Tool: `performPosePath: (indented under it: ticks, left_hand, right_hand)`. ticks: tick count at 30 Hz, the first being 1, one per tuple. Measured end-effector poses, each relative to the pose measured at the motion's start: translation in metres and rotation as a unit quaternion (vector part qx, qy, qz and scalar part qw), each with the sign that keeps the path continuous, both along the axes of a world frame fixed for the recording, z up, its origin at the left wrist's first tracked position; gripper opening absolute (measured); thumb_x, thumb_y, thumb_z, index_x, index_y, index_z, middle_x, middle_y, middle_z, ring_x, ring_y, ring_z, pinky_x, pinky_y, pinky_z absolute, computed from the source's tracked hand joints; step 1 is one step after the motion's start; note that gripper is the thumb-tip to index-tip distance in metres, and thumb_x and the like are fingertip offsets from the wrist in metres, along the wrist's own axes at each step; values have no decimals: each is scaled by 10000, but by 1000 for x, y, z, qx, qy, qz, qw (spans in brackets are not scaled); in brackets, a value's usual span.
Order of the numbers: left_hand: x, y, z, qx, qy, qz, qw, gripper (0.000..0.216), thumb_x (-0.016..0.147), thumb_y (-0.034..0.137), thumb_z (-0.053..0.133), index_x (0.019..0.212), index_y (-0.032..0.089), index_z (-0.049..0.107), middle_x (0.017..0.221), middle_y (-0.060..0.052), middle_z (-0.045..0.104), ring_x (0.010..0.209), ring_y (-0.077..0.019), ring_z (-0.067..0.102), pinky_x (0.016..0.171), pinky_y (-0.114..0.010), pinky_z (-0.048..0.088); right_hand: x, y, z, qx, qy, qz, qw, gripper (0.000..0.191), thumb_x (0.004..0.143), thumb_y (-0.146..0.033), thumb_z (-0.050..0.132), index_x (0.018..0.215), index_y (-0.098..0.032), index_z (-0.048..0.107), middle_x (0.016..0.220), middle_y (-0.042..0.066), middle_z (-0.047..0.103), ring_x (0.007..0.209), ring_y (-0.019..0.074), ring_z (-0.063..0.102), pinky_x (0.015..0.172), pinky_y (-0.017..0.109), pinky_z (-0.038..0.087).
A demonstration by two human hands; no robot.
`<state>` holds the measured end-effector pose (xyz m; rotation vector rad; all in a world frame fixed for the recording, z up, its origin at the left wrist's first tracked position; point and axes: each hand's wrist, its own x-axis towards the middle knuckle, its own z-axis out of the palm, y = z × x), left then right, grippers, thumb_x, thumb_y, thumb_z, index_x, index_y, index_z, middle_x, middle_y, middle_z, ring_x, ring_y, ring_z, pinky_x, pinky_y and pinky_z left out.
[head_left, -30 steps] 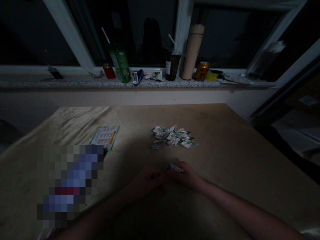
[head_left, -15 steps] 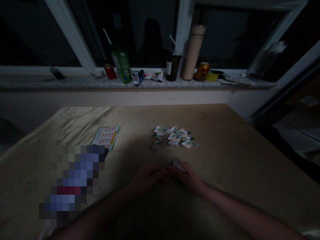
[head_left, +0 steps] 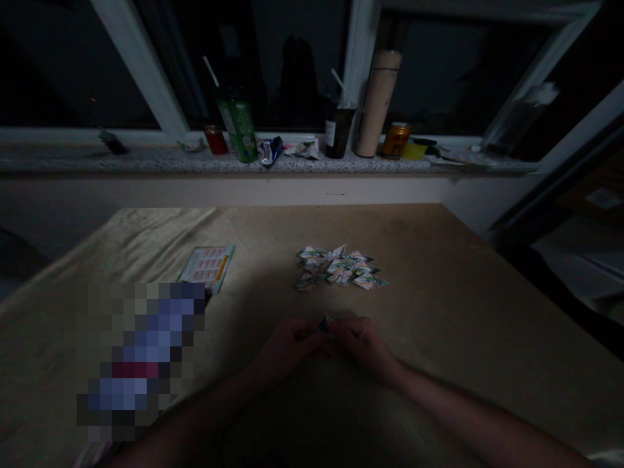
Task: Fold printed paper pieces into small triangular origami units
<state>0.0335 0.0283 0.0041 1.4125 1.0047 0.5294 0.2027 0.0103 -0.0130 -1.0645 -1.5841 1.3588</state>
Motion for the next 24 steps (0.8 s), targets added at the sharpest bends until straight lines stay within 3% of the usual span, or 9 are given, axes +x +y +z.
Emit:
performPosePath:
  ticks: [2,7,11,16,24]
  left_hand:
    - [0,0,0,0,-3,6,1000,252,791,342,546,704,130,651,657,-9,675,622,-147,601,600,-218,432]
    - [0,2,4,6,-10,53,999,236,772,339,543,662,140,608,615,-4,654,590,-141,588,591,-219,433]
    - [-1,3,3,-3,-12,56,998,255,753,355,557,634,135,610,613,-16,656,599,-154,597,605,-234,445]
    - [-1,3,0,-23,-33,25,999,236,725,359,605,765,130,640,643,-6,665,610,-154,601,592,-228,441]
    - [-4,3,-3,-1,-27,27,999,239,751,364,599,677,137,614,576,8,633,546,-130,576,540,-201,412]
  right_hand:
    - [1,1,-3,-2,-10,-4,1000,497,838,-539,414,564,-140,527,514,-14,435,479,88,357,449,214,283]
    - [5,2,-5,33,-54,-102,993,468,787,-540,491,514,-171,398,524,-42,293,494,83,280,434,210,225]
    - [5,-1,0,39,-47,-89,994,454,821,-519,451,541,-163,421,544,-34,333,514,87,298,454,206,246]
    - [4,-1,2,12,-34,-50,998,440,826,-508,446,562,-156,459,532,-38,332,493,82,283,441,210,226]
    - [4,0,2,55,-46,-52,996,313,833,-404,472,639,-159,489,588,-26,403,553,100,364,493,209,286]
